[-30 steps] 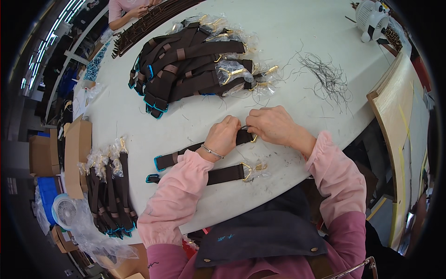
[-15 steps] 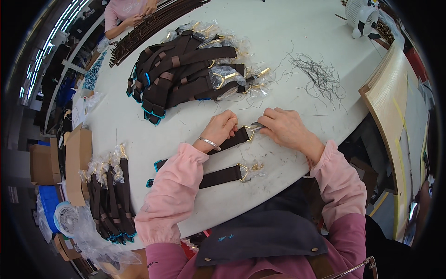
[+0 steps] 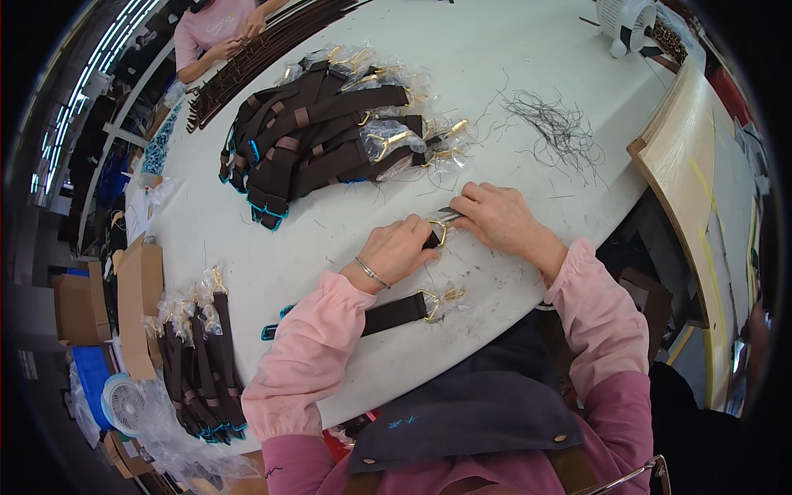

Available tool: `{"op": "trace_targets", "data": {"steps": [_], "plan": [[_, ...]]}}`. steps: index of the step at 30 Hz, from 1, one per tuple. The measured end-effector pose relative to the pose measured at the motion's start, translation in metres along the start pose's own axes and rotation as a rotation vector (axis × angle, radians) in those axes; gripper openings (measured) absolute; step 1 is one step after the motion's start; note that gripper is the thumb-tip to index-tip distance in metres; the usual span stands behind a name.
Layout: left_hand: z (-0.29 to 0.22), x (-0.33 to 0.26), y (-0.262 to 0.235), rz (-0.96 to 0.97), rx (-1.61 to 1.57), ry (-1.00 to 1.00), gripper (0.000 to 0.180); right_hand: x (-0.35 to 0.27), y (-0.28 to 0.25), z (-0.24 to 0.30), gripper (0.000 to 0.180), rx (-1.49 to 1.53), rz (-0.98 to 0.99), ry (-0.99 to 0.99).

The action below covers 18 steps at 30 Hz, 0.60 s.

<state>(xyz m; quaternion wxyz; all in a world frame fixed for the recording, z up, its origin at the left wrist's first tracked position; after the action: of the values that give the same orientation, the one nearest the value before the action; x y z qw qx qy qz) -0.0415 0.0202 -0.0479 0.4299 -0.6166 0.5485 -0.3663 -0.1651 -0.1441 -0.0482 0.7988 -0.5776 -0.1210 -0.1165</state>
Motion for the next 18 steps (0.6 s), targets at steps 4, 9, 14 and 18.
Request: {"op": "trace_targets", "data": {"steps": [4, 9, 14, 18], "plan": [[-0.007, 0.003, -0.001, 0.009, 0.071, 0.004, 0.028, -0.009, -0.001, 0.002, 0.021, 0.060, -0.086, 0.046], [-0.021, 0.012, 0.000, -0.041, 0.067, 0.108, 0.030, -0.040, -0.002, -0.002, 0.023, 0.209, -0.303, 0.141], [-0.012, 0.004, 0.013, -0.064, 0.305, 0.115, 0.019, -0.030, 0.013, -0.012, 0.022, 0.530, -0.440, 0.333], [-0.019, 0.007, 0.012, -0.053, 0.269, 0.168, 0.013, -0.039, 0.009, -0.010, 0.025, 0.565, -0.463, 0.398]]}}
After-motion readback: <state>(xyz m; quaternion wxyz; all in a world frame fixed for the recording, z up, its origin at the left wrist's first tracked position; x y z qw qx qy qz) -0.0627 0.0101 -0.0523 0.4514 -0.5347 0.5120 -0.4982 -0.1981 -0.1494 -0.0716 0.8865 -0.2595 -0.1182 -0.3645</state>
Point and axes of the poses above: each hand's wrist, its own x-axis towards the middle knuckle, its own y-axis out of the palm, z = x × y, the point moved 1 cm from there along x, towards the middle knuckle, and after that the axes turned 1 degree about -z, right-handed, at the moved point
